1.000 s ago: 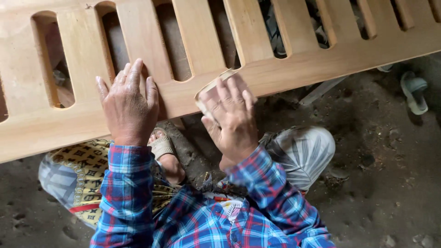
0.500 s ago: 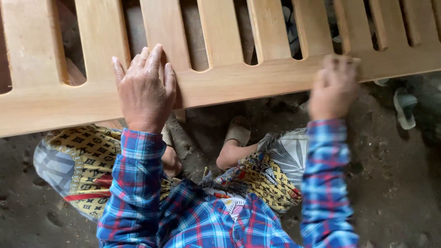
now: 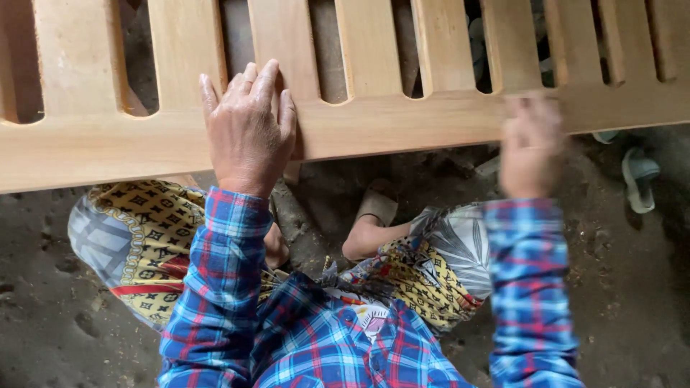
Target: The person sands a wooden slatted panel using a piece of sandpaper. They work on the flat surfaces and the edges of the cutouts, moving the sandpaper back and forth to smooth the wood.
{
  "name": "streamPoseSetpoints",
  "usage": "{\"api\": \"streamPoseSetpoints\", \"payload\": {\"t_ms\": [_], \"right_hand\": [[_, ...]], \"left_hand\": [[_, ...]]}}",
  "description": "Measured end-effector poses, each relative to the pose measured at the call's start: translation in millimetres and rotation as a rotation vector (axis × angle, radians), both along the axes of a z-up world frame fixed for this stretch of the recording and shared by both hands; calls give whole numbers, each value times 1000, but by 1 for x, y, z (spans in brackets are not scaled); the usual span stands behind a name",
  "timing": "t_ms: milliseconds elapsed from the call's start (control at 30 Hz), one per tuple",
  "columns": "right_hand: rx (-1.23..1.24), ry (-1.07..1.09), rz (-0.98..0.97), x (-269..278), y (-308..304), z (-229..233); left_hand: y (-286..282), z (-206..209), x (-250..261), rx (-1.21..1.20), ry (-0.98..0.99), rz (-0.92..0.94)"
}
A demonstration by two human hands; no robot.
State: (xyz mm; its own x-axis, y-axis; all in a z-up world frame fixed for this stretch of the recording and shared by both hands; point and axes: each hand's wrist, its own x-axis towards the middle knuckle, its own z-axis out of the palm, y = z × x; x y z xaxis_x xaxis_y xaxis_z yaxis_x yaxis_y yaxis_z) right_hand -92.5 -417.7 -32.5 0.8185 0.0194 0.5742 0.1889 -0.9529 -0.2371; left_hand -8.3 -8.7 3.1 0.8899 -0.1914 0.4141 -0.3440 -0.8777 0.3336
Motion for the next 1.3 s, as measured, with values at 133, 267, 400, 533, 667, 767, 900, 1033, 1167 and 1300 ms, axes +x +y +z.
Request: {"api": "streamPoseSetpoints", "payload": {"t_ms": [133, 267, 400, 533, 667, 767, 900, 1033, 1167, 1300], "right_hand": [[-34, 152, -79, -6, -45, 7], [-46, 14, -210, 13, 85, 16], [1367, 350, 648, -1, 224, -61], [32, 194, 292, -6, 240, 47], [196, 63, 455, 14, 138, 70], [99, 112, 64, 9, 2, 12], [-199, -10, -221, 7, -83, -36], [-113, -56, -155, 17, 83, -6], [96, 14, 63, -11, 216, 18], [751, 289, 458, -19, 195, 6]], "left_hand": [[0, -2, 0, -17, 0, 14], [-3, -2, 0, 5, -30, 39], [-4, -1, 0, 15, -22, 32], [-2, 1, -2, -21, -7, 38], [-2, -7, -1, -23, -49, 14], [-1, -5, -1, -28, -47, 19], [-1, -8, 0, -1, -72, 23], [-2, -10, 0, -1, -76, 33], [-5, 0, -3, -8, -54, 23], [-2, -1, -3, -48, -58, 15]]}}
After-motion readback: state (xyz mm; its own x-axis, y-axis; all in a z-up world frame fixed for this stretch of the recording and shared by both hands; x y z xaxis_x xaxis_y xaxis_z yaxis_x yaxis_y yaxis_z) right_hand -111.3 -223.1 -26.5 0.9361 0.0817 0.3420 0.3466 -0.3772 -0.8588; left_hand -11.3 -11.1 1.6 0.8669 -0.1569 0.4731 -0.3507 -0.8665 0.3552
